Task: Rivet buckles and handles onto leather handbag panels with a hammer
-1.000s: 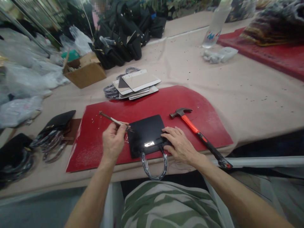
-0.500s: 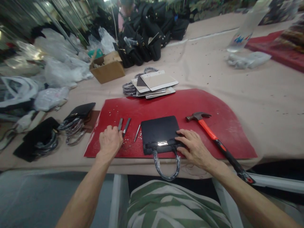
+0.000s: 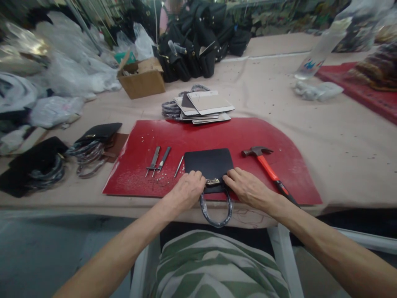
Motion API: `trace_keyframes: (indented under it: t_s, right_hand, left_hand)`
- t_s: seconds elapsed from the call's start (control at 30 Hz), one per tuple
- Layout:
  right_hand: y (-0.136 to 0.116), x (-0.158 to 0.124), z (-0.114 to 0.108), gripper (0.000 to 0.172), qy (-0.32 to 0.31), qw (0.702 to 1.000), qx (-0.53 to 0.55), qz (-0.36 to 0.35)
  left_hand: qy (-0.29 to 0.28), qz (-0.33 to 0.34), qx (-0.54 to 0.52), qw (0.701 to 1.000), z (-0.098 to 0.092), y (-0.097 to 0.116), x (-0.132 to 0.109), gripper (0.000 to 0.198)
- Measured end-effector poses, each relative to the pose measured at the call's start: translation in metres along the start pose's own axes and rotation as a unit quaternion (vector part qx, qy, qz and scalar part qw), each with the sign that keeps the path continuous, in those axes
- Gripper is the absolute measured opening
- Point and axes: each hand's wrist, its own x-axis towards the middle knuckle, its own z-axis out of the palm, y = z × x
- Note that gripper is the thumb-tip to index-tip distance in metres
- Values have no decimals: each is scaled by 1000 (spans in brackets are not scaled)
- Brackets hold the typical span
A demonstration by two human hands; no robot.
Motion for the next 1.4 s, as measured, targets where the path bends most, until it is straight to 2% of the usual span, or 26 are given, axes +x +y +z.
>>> trace_keyframes:
  t_s: [0.17, 0.33, 0.43, 0.53, 0.6, 0.67, 0.77, 0.9, 0.97, 1.07, 1.13, 1.23, 1.3, 1.4]
  right_hand:
    - [8, -4, 14, 27, 41, 998, 49, 2]
    - [26, -10, 25, 34, 71, 986, 141, -49]
    - [33, -10, 23, 34, 68, 981, 168, -70]
    - [33, -11, 21, 31, 50, 980, 173, -81]
    - [29, -13, 22, 30, 58, 980, 177, -68]
    - [22, -15, 23, 32, 94, 974, 206, -29]
    - [8, -15, 24, 31, 149, 953, 262, 36]
    - [-7, -11, 28, 18, 190, 946, 243, 103]
    - [-9, -10, 33, 19, 209, 945, 225, 111]
    - [-7, -9, 42, 20, 225, 944, 220, 103]
    - [-5, -9, 44, 19, 229, 943, 218, 100]
    - [-5, -9, 43, 17, 230, 944, 213, 101]
    - [-6, -8, 41, 17, 228, 945, 213, 100]
    - [-8, -6, 38, 16, 220, 946, 215, 102]
  left_hand:
    - [11, 64, -29, 997, 4, -14, -14, 20]
    - [100, 131, -125, 978, 20, -38, -31, 33]
    - [140, 137, -154, 969, 29, -44, -34, 35]
    - [150, 130, -162, 967, 34, -43, -36, 31]
    - [160, 124, -150, 968, 37, -40, -39, 31]
    - [183, 117, -136, 967, 41, -36, -42, 34]
    - [223, 82, -137, 962, 45, -27, -47, 38]
    - [248, 0, -197, 948, 41, -15, -48, 38]
    - [264, -56, -228, 936, 35, -19, -47, 34]
    - [281, -175, -223, 917, 21, -41, -42, 26]
    - [256, -266, -197, 909, 9, -65, -38, 19]
    - [170, -363, -135, 906, -7, -100, -25, 16]
    - [88, -387, -98, 913, -15, -116, -13, 20]
    - [-42, -401, -66, 913, -22, -129, 8, 29]
